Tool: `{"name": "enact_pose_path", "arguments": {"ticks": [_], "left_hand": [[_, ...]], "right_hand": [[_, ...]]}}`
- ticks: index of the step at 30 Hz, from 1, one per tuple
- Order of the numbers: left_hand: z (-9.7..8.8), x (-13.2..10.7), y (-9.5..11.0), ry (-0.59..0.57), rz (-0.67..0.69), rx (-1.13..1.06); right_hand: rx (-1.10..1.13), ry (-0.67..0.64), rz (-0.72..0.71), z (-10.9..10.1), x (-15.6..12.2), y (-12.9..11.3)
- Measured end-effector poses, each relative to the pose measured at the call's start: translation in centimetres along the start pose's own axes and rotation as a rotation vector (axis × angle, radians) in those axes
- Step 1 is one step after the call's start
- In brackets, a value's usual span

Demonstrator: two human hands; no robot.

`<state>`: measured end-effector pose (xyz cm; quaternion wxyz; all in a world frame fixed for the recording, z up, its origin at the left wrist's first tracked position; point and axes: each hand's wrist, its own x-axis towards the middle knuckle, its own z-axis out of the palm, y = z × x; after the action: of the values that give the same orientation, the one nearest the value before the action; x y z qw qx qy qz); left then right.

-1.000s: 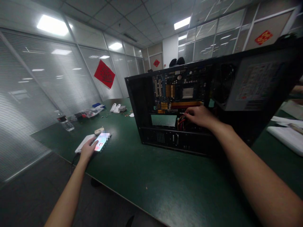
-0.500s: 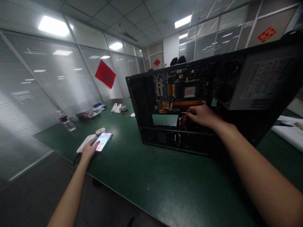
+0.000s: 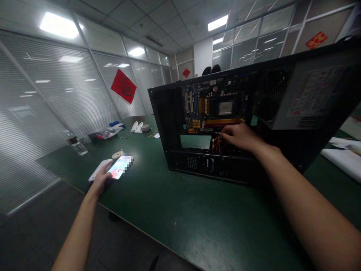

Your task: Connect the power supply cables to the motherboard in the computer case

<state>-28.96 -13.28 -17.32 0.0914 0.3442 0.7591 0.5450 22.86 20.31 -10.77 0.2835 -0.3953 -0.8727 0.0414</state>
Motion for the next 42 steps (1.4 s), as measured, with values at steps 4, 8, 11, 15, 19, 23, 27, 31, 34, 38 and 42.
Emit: {"name": "enact_pose_path", "arguments": {"ticks": [4,8,11,15,19,23,27,31,34,38,42], "left_hand": [[0.0,-0.4,0.4,-0.028,0.066,0.132],[0.0,-0.2,0.4,-0.026,0.083,0.242],[0.0,0.0,0.2,-0.015,0.072,0.308],[0.1,0.2,-0.2,-0.009,0.07,0.296],[0.2,0.6,-0.7,0.044,0.077,0.285],[0.2,0.7,-0.9,0.052,0.05,0.292],[0.2,0.5,-0.7,0.038,0.049,0.36],[0.2,0.6,-0.8,0.033,0.047,0.354],[0.1,0.8,-1.1,0.036,0.046,0.344],[0.1,0.8,-1.4,0.035,0.033,0.338],[0.2,1.0,-1.6,0.048,0.042,0.291]], "right_hand": [[-0.009,0.012,-0.004,0.0,0.1,0.0],[-0.015,0.004,0.005,0.0,0.1,0.0],[-0.034,0.009,-0.001,0.0,0.0,0.0],[-0.047,-0.003,0.006,-0.1,0.0,-0.1],[-0.044,-0.009,0.027,-0.1,0.0,-0.3],[-0.035,-0.011,0.021,-0.2,0.0,-0.3],[-0.028,-0.004,0.004,-0.1,0.0,-0.1],[-0.023,-0.012,-0.007,0.0,0.0,0.1],[-0.015,-0.019,-0.006,-0.1,0.0,0.1],[-0.027,-0.03,0.002,-0.3,-0.1,-0.1],[-0.038,-0.044,0.018,-0.4,-0.1,-0.3]]}}
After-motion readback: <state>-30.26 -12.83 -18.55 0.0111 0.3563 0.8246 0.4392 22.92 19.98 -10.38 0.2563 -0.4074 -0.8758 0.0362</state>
